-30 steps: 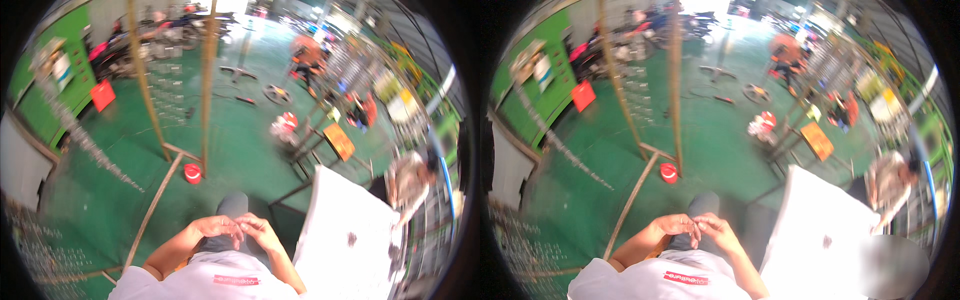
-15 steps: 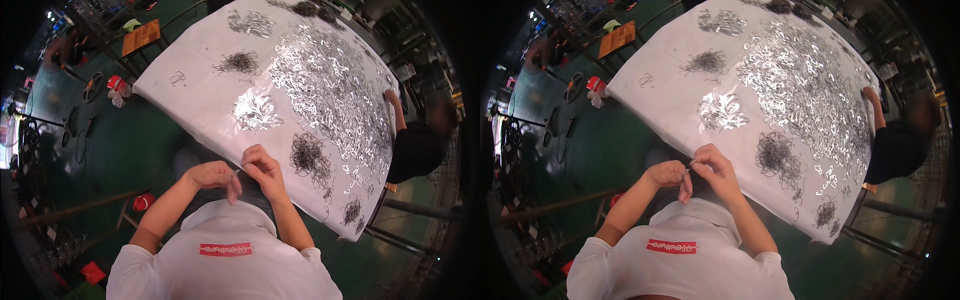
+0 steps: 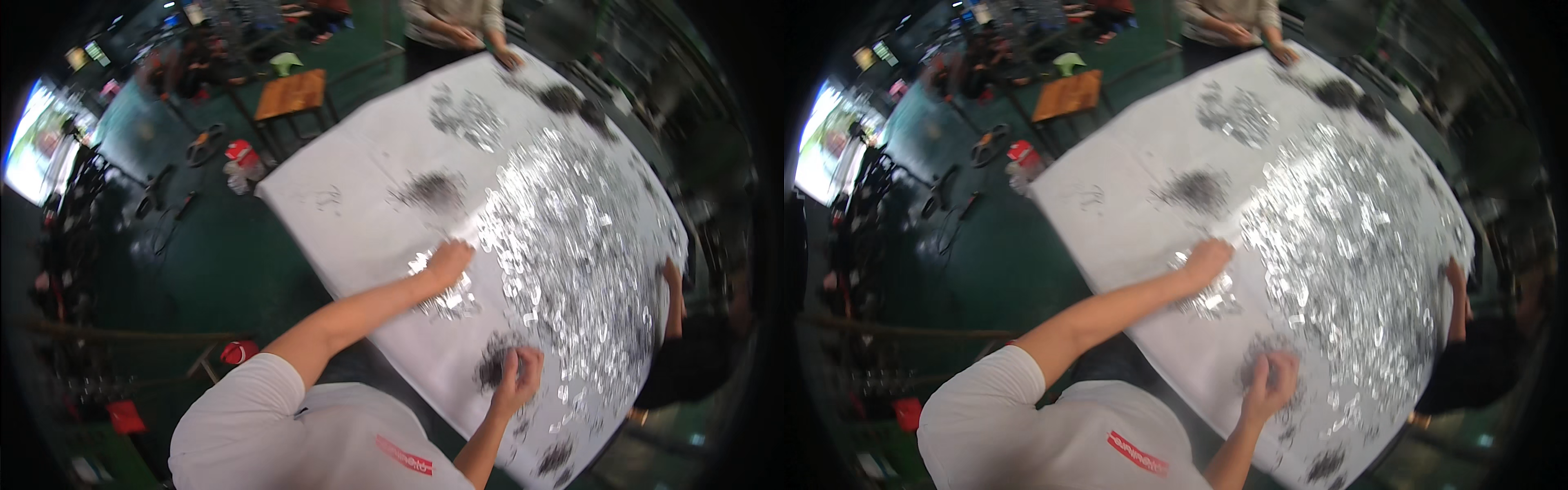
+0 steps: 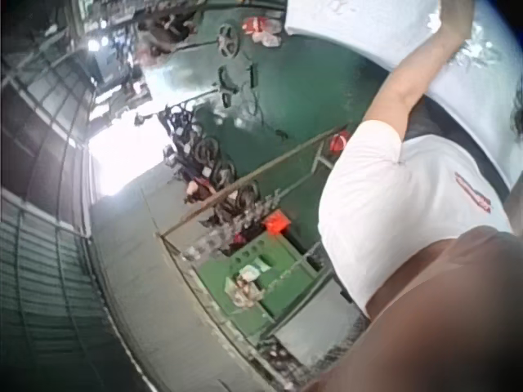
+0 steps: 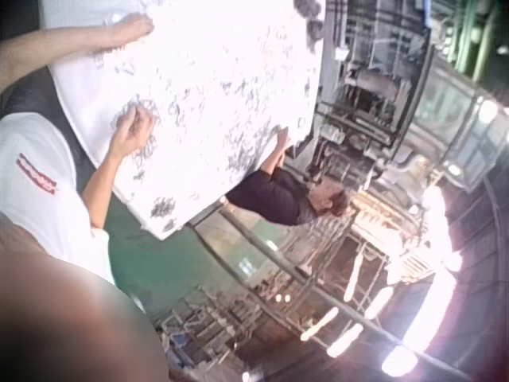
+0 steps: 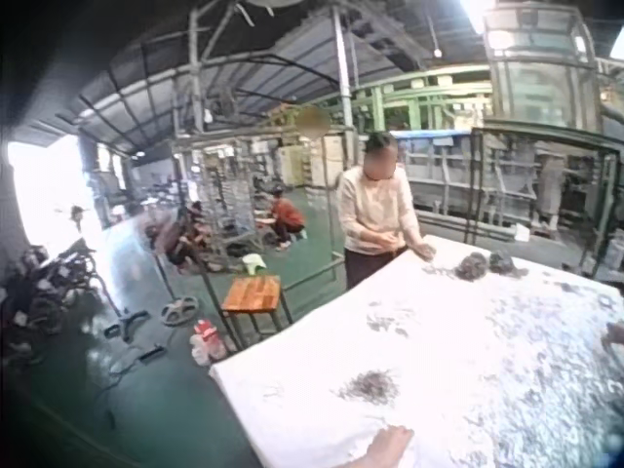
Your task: The person repeatedly picks small metal hooks and S-shaped clips from a white table, links them together by hand, and places the assembled pieces onto a nearby metal rack. The person occasionally moves around the workspace to reach the rack.
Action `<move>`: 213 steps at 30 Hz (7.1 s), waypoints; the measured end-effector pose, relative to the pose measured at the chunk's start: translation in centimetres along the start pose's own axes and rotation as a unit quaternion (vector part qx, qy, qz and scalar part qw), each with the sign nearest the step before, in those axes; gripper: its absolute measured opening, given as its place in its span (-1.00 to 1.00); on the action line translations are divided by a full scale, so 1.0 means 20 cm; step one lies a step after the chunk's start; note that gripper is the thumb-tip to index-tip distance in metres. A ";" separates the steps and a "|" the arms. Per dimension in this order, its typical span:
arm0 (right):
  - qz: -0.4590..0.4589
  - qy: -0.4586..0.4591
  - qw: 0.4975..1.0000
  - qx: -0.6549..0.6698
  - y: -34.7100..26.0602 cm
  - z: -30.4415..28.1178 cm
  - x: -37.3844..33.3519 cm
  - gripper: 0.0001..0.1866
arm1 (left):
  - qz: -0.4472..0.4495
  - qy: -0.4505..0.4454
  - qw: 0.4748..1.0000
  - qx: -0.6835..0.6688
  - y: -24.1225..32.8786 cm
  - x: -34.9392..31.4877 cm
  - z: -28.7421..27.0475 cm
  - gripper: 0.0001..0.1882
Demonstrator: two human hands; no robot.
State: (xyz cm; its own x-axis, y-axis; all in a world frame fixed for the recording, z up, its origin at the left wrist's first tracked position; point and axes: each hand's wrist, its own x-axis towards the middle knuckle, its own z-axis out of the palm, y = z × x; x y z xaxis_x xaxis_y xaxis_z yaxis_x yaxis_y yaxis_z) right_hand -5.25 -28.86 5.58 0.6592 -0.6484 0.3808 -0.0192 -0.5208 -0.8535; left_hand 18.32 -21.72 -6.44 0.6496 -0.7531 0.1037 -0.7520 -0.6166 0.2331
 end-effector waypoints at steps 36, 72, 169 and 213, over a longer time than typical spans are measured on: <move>-0.148 -0.107 0.983 -0.029 -0.41 0.68 0.03 -0.91 | -0.151 0.157 0.765 -0.606 -0.06 -0.66 -0.86 -0.84; -0.183 -0.300 0.916 -0.192 0.18 1.51 0.66 -0.87 | -0.209 0.241 0.772 -0.550 -0.44 -0.69 -0.79 -0.88; -0.155 -0.452 0.846 -0.237 0.06 1.32 0.43 -0.90 | -0.246 0.237 0.772 -0.535 -0.35 -0.85 -0.91 -0.90; 0.102 -0.080 0.946 0.296 -0.28 0.57 0.08 -0.85 | -0.208 0.056 0.810 -0.545 -0.17 -0.40 -0.62 -0.82</move>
State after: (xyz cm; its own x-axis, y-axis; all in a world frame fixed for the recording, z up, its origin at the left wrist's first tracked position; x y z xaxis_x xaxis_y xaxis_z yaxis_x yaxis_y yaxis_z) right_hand 4.40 -20.57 6.96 0.7940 -0.5842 0.1682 0.2343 0.0386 -0.9714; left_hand 17.03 -10.79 3.85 0.8737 -0.4685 -0.1309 0.0406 -0.1978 0.9794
